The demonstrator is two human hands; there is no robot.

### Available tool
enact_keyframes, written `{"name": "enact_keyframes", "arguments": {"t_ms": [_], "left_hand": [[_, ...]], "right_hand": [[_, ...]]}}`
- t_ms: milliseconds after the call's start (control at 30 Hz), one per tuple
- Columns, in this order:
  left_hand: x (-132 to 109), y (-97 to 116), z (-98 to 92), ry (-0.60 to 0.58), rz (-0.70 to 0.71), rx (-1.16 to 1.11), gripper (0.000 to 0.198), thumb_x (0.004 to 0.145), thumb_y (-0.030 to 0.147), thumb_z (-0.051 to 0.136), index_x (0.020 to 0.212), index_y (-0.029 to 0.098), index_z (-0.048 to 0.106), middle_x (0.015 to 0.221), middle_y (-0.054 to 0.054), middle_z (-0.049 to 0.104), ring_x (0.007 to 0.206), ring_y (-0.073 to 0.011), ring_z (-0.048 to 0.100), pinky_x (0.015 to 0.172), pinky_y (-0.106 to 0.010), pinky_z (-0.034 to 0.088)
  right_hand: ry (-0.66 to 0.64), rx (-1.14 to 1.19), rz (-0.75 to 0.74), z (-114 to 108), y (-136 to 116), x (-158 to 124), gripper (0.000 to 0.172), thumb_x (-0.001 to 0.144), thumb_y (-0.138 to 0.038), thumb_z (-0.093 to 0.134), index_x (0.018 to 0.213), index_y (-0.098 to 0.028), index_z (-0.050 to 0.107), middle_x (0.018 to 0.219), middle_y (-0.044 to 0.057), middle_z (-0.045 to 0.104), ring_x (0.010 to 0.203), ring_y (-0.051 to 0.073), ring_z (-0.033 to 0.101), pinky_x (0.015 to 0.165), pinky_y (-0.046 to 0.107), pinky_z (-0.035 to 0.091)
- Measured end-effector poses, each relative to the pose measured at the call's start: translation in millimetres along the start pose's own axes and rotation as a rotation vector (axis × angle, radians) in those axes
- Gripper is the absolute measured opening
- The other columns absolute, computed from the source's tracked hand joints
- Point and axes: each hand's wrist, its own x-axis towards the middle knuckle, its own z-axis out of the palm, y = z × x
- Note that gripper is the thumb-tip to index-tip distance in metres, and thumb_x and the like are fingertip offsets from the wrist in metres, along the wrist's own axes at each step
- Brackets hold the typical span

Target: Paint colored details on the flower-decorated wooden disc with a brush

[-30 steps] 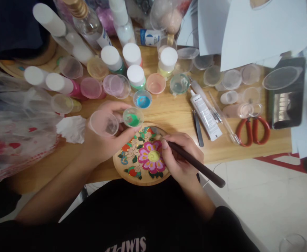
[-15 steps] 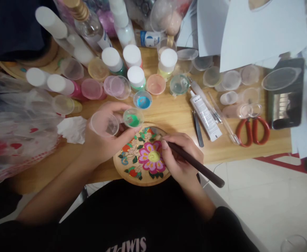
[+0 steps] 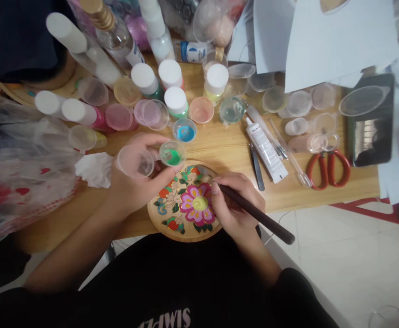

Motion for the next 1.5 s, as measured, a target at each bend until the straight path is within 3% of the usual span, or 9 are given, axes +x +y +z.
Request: {"name": "enact_keyframes", "arguments": {"t_ms": [167,467,767,1500], "left_hand": [[-1.1,0.9,0.8,0.014,-0.010,0.021,0.036,0.083,0.021,0.081,0.113,0.022,0.062,0.110,-0.005,0.076,0.099,-0.0205,0.075,0.087,-0.040,0.063],[0.3,-1.3,0.7,0.012,0.016,-0.024,0.034,0.083,0.024,0.081,0.112,0.025,0.062,0.107,-0.004,0.076,0.100,-0.0250,0.075,0.089,-0.045,0.063],[-0.5,-0.5,1.3,0.003,0.007,0.030,0.036,0.083,0.022,0.079,0.113,0.025,0.060,0.111,-0.004,0.076,0.104,-0.0237,0.075,0.091,-0.042,0.062],[0.0,1.7,0.6,-0.005,-0.036,-0.004,0.032,0.084,0.022,0.079,0.111,0.023,0.062,0.109,-0.003,0.076,0.103,-0.0231,0.075,0.094,-0.042,0.062]], "right_hand": [[-0.026,0.015,-0.007,0.2,-1.4,0.7,0.017,0.090,-0.019,0.074,0.103,-0.029,0.070,0.087,-0.002,0.075,0.077,0.015,0.073,0.066,0.032,0.062],[-0.056,0.016,-0.020,-0.7,-3.0,3.4,0.017,0.089,-0.019,0.075,0.102,-0.029,0.070,0.087,-0.001,0.076,0.076,0.017,0.074,0.066,0.033,0.063],[0.005,0.007,-0.019,1.2,-1.8,1.7,0.016,0.089,-0.020,0.075,0.102,-0.028,0.070,0.085,-0.001,0.075,0.074,0.015,0.071,0.063,0.031,0.060],[-0.023,0.067,-0.021,1.2,-3.2,3.0,0.022,0.089,-0.014,0.074,0.105,-0.028,0.071,0.088,-0.002,0.075,0.076,0.014,0.073,0.065,0.029,0.061]]}}
